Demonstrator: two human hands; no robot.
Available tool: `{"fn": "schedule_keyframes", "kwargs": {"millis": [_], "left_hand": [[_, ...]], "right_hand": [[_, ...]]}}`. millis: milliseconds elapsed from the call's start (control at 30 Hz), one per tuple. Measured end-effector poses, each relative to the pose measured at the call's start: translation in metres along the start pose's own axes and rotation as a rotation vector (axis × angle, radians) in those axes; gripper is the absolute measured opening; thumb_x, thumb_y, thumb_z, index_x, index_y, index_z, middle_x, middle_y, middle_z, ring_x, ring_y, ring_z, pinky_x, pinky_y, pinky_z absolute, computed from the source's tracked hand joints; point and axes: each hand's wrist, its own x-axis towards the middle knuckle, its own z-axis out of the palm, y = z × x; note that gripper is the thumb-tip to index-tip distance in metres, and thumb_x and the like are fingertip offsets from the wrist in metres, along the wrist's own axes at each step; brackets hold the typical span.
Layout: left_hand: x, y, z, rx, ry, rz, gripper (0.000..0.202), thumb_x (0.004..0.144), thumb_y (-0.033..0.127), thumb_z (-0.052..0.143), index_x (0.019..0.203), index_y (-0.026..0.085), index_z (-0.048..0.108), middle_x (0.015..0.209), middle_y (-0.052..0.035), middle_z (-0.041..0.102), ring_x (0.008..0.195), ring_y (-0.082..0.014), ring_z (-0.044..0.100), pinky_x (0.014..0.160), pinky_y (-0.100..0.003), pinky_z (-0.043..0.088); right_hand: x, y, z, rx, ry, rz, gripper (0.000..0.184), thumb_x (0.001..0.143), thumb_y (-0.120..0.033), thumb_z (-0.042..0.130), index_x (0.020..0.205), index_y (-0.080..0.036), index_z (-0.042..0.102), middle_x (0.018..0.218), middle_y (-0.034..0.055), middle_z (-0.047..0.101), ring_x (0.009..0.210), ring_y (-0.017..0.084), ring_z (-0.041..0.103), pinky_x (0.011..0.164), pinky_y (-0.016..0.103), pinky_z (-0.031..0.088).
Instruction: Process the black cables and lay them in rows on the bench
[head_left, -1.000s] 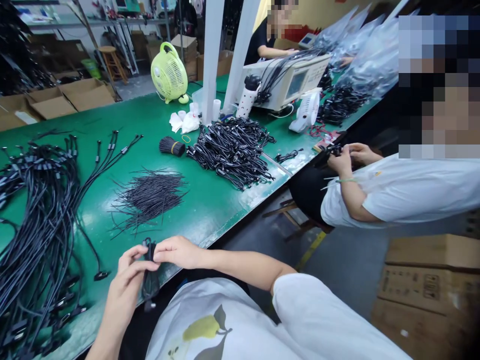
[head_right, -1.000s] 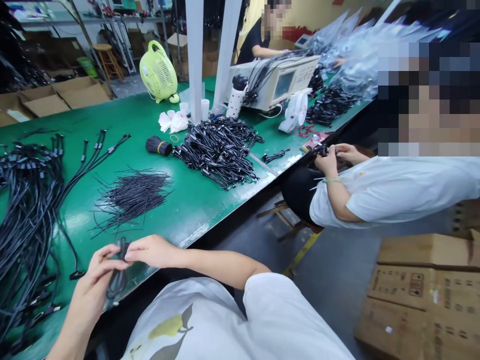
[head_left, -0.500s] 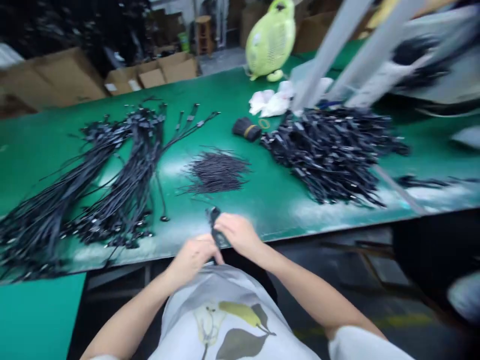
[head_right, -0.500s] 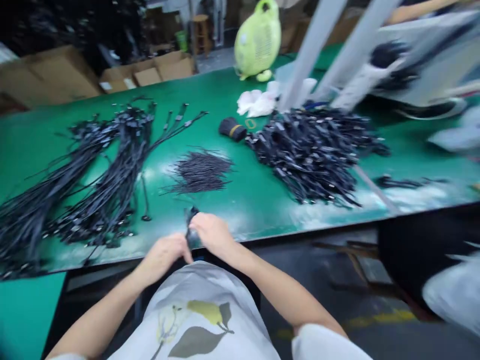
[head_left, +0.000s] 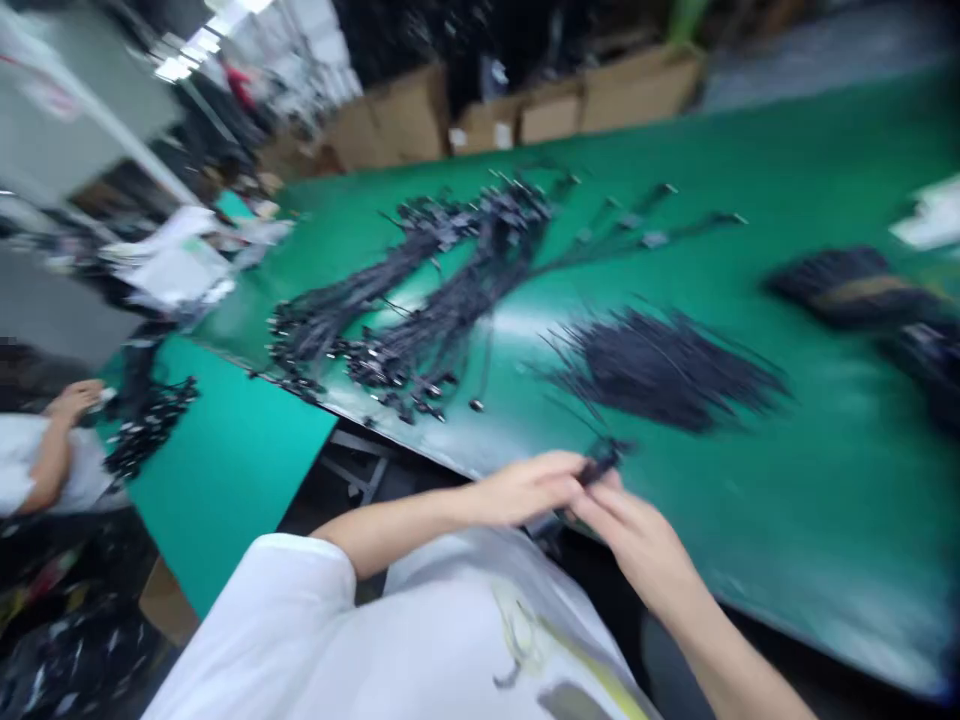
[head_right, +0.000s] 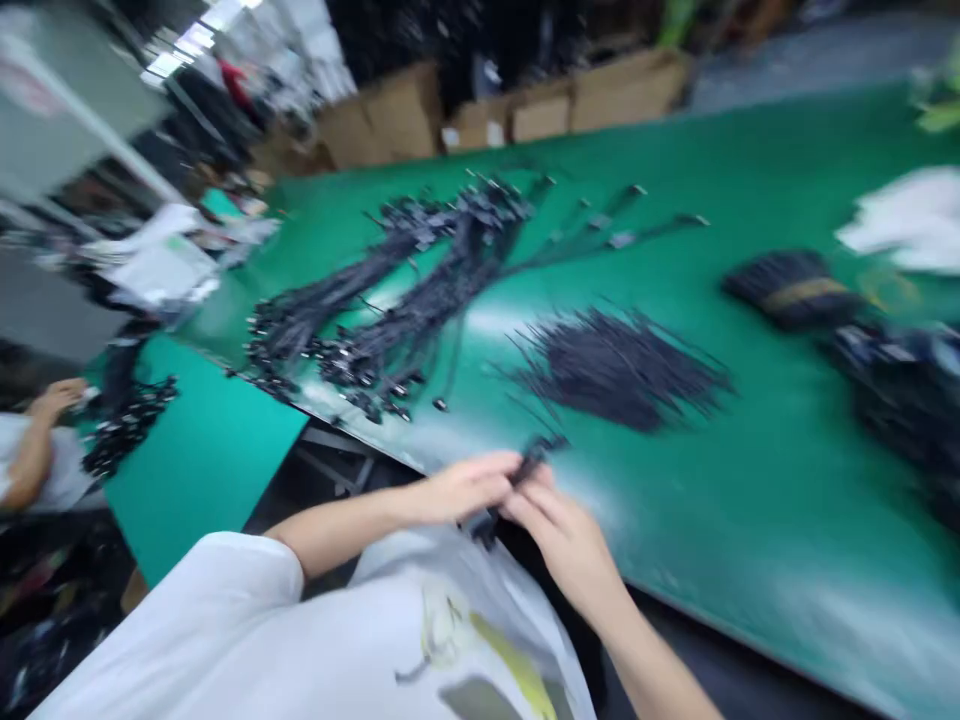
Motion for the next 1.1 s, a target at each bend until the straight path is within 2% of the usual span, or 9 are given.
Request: {"fn": "schedule_keyframes", "kwargs": {"millis": [167,267,333,433,533,667,800,900,1100], "left_hand": [[-0.002,0.005,-0.01,-0.06,0.116,-0.02,0.042,0.086,0.051,0.058,0.11,0.016,0.063,0.124,-0.0119,0.063,0.114,-0.0235,0.057,0.098,-0.033,0.042],[0.013,-0.008,-0.009,-0.166,0.274,-0.025,0.029,0.089,0.047,0.055,0.098,0.019,0.056,0.089,-0.0041,0.068,0.076,-0.0144,0.063,0.076,-0.027,0.049],[0.023,-0.013,-0.008,-0.213,0.376,-0.016,0.027,0.088,0.046,0.057,0.095,0.021,0.051,0.063,0.0058,0.056,0.05,-0.0084,0.051,0.059,-0.022,0.046],[0.03,-0.011,-0.003,-0.113,0.265,-0.11,0.03,0.085,0.049,0.058,0.092,0.021,0.05,0.047,0.0125,0.035,0.036,-0.006,0.029,0.042,-0.018,0.033],[0.025,-0.002,0.006,0.243,0.025,-0.214,0.034,0.085,0.052,0.055,0.078,0.019,0.054,0.047,0.0075,0.044,0.042,-0.0085,0.039,0.046,-0.02,0.037],[0.02,-0.006,-0.005,0.581,-0.143,-0.248,0.039,0.083,0.054,0.053,0.097,0.02,0.064,0.057,0.0028,0.058,0.049,-0.0156,0.053,0.052,-0.027,0.047],[0.022,-0.025,-0.021,0.793,-0.194,-0.137,0.036,0.078,0.056,0.054,0.096,0.028,0.067,0.08,-0.0006,0.074,0.07,-0.0241,0.07,0.064,-0.032,0.057],[0.022,-0.035,-0.02,0.954,-0.238,-0.073,0.025,0.083,0.049,0.049,0.089,0.031,0.067,0.083,0.0002,0.075,0.075,-0.025,0.072,0.06,-0.03,0.057],[0.026,-0.04,-0.006,0.989,-0.221,0.084,0.034,0.086,0.049,0.047,0.107,0.028,0.063,0.109,-0.005,0.072,0.1,-0.0271,0.068,0.085,-0.04,0.056]], "right_hand": [[0.025,-0.007,0.015,0.46,-0.082,0.206,0.045,0.084,-0.058,0.048,0.071,-0.016,0.058,0.054,-0.0034,0.044,0.045,0.007,0.032,0.046,0.022,0.03],[0.013,-0.007,0.003,0.102,-0.023,0.085,0.043,0.093,-0.047,0.041,0.067,-0.016,0.055,0.059,-0.0009,0.049,0.054,0.01,0.042,0.055,0.023,0.035],[0.001,-0.013,-0.009,-0.229,0.1,-0.041,0.036,0.096,-0.038,0.041,0.076,-0.016,0.061,0.072,0.003,0.059,0.068,0.013,0.052,0.066,0.025,0.04],[-0.008,-0.021,-0.025,-0.57,0.359,-0.234,0.029,0.098,-0.03,0.038,0.108,-0.017,0.062,0.101,0.0099,0.064,0.095,0.019,0.056,0.086,0.032,0.043],[-0.005,-0.021,-0.029,-0.864,0.209,-0.38,0.03,0.098,-0.026,0.038,0.118,-0.016,0.058,0.112,0.0125,0.062,0.106,0.023,0.054,0.092,0.039,0.042],[0.001,-0.002,-0.037,-0.965,-0.16,-0.239,0.034,0.1,-0.036,0.033,0.097,-0.016,0.06,0.091,0.0059,0.063,0.079,0.018,0.06,0.064,0.031,0.045],[-0.012,0.012,-0.036,-1.02,-0.099,-0.311,0.047,0.097,-0.054,0.029,0.099,-0.017,0.057,0.096,0.0046,0.061,0.08,0.018,0.06,0.061,0.03,0.042],[-0.02,0.02,-0.022,-1.058,-0.033,-0.372,0.037,0.1,-0.042,0.033,0.092,-0.015,0.057,0.091,0.0053,0.061,0.079,0.017,0.059,0.067,0.031,0.042],[-0.026,0.035,-0.019,-0.902,-0.084,-0.159,0.034,0.101,-0.041,0.032,0.107,-0.017,0.055,0.089,0.0037,0.062,0.076,0.015,0.058,0.054,0.027,0.038]]}}
